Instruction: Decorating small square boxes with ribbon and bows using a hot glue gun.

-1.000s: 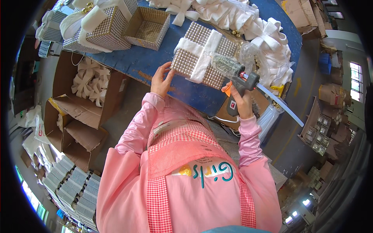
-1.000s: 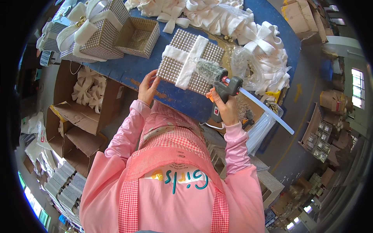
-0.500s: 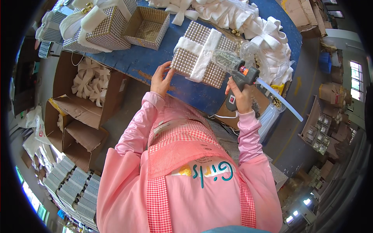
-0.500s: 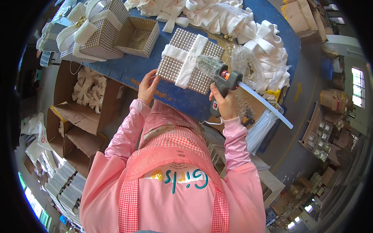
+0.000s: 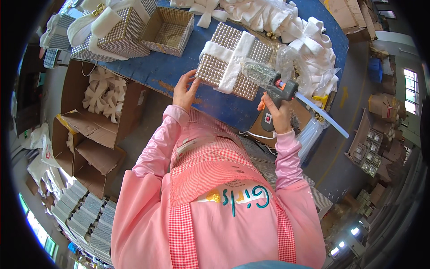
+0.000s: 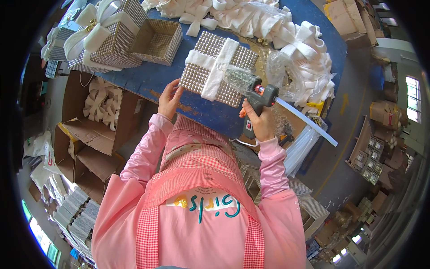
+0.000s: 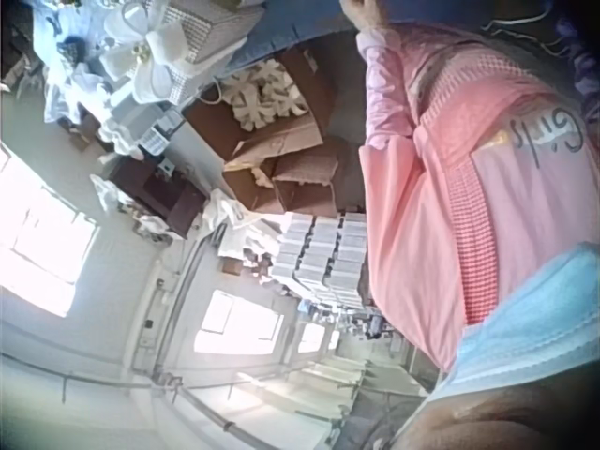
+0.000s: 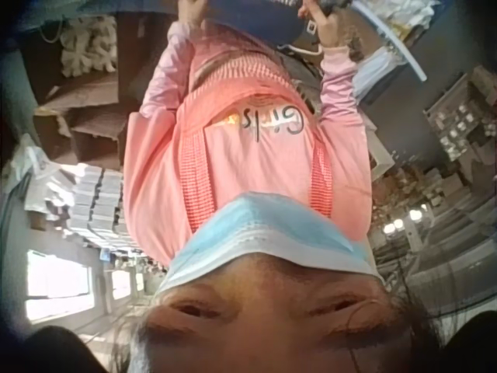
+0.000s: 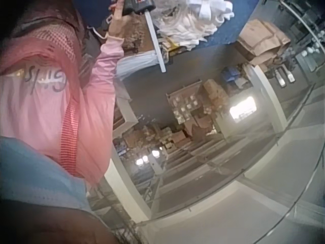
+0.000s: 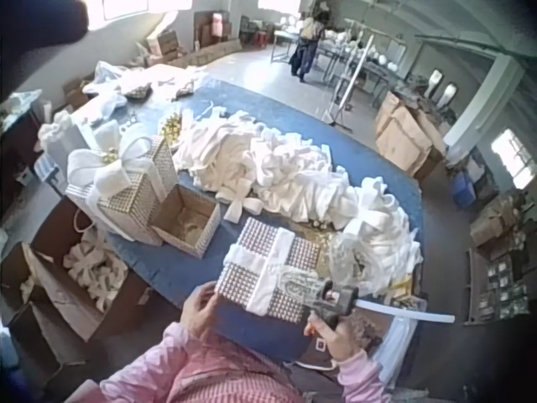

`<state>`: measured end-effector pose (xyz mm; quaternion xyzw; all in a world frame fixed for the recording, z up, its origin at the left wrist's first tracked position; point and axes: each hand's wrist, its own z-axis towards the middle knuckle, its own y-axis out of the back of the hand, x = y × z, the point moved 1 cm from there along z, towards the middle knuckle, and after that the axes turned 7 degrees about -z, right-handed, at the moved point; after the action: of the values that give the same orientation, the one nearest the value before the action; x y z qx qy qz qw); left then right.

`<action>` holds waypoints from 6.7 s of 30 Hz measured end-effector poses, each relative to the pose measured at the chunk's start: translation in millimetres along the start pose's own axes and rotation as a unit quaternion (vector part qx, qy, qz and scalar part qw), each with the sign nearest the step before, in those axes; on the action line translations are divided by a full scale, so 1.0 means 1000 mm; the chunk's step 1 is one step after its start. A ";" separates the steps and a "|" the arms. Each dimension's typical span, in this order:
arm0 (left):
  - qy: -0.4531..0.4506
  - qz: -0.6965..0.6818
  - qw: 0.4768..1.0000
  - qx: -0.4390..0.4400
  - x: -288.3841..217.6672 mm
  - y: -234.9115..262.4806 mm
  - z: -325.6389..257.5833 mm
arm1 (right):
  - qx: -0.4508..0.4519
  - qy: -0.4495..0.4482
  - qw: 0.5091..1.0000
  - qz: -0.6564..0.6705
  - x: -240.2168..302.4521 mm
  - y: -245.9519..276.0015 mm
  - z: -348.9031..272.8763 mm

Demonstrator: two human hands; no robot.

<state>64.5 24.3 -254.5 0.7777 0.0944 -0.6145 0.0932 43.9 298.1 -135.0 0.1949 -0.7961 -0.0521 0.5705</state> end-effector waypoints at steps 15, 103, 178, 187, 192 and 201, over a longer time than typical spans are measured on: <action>0.005 -0.014 1.000 0.012 0.006 0.005 0.002 | -0.011 0.041 0.999 0.010 0.007 -0.007 -0.014; 0.043 0.084 0.916 0.390 -0.187 -0.098 0.119 | -0.339 -0.057 0.866 0.364 -0.041 0.029 -0.059; -0.107 0.116 0.973 0.170 -0.097 -0.005 0.055 | -0.119 -0.004 0.992 0.029 0.048 -0.018 -0.025; -0.106 0.088 0.981 0.137 -0.088 -0.011 0.055 | -0.084 -0.044 0.995 -0.020 0.051 -0.023 -0.004; -0.097 0.083 0.983 0.134 -0.087 -0.011 0.054 | -0.054 -0.061 0.994 -0.074 0.052 -0.021 -0.003; -0.096 0.079 0.983 0.135 -0.086 -0.008 0.054 | -0.065 -0.086 0.989 -0.097 0.057 -0.013 -0.012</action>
<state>-7.8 15.4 -183.7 0.7255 -0.0604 -0.6842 0.0441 42.8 266.6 -84.8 0.2283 -0.8144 -0.1751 0.5039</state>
